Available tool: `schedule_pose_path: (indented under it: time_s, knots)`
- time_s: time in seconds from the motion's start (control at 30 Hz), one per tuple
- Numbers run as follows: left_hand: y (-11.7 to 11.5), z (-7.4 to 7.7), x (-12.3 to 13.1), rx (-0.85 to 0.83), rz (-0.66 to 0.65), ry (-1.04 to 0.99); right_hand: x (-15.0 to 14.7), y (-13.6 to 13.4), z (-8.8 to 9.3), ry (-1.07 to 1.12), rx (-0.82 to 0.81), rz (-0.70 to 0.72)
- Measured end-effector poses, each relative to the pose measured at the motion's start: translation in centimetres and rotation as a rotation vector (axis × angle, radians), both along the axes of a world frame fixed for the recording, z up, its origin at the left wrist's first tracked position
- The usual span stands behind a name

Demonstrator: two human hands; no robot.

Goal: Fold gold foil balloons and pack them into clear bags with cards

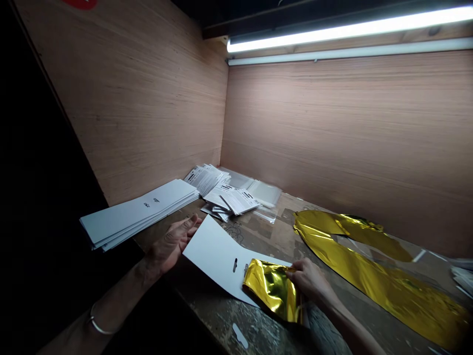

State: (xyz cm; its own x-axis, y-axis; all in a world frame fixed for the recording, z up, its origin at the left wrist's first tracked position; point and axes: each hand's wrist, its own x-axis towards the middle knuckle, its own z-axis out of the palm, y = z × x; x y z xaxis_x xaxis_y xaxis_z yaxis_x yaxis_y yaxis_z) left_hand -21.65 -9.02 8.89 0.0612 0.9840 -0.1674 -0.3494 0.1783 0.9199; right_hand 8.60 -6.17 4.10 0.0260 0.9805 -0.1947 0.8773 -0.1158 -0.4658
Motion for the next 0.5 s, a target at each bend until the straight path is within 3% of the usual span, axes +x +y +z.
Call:
schedule_pose_path:
  time_s: [0.17,0.33,0.5]
  knots:
    - [-0.7,-0.9,4.4,0.126,-0.145,-0.046,-0.2,0.0,0.1,-0.091,0.000,0.020]
    - [-0.4,-3.0,8.8,0.314,-0.094,0.267,0.2,0.4,0.3,-0.184,0.010,0.025]
    - [-1.8,-4.1,10.5,0.559,-0.110,0.441,0.1,0.4,0.2,-0.225,0.022,0.047]
